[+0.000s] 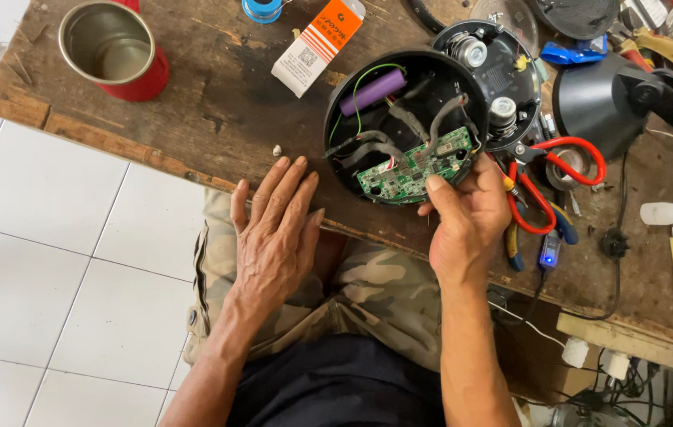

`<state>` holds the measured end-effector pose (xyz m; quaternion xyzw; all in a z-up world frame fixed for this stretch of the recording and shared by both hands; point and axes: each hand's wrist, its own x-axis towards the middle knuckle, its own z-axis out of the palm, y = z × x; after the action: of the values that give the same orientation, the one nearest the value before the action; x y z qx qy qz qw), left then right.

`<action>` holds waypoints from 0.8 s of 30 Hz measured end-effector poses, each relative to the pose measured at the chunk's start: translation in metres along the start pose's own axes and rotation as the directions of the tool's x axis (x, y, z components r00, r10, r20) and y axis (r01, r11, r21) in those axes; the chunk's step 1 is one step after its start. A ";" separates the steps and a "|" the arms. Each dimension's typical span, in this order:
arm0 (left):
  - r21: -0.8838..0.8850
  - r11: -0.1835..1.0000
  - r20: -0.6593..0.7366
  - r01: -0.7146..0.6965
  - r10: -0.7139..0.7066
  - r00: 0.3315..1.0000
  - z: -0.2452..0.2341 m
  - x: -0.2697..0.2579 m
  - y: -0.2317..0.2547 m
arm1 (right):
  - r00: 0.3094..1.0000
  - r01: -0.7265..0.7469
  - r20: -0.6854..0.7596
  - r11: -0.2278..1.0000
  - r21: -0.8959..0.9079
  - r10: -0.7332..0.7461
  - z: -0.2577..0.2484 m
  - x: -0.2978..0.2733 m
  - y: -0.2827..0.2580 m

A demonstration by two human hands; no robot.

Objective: The person works on a circuit board inside a black circular housing, manipulating wires and components with their hands. They use a screwdriver to tighten a screw on the circuit board.

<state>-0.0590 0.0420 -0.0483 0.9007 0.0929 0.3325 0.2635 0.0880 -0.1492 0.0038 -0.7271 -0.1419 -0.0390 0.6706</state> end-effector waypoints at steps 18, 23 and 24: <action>-0.172 0.939 0.181 0.297 -0.266 0.947 0.013 0.078 0.052 | 0.979 -0.199 -0.044 0.978 -0.060 0.197 0.012 0.006 -0.021; -0.118 0.946 0.192 0.301 -0.276 0.942 0.023 0.083 0.051 | 0.974 -0.216 -0.081 0.975 -0.056 0.211 0.011 0.005 -0.014; -0.118 0.947 0.197 0.298 -0.272 0.942 0.024 0.082 0.051 | 0.973 -0.218 -0.086 0.974 -0.054 0.213 0.012 0.006 -0.016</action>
<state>0.0187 0.0178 0.0090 0.8820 0.1742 0.2150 0.3815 0.0881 -0.1358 0.0193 -0.7570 -0.0341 0.0006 0.6526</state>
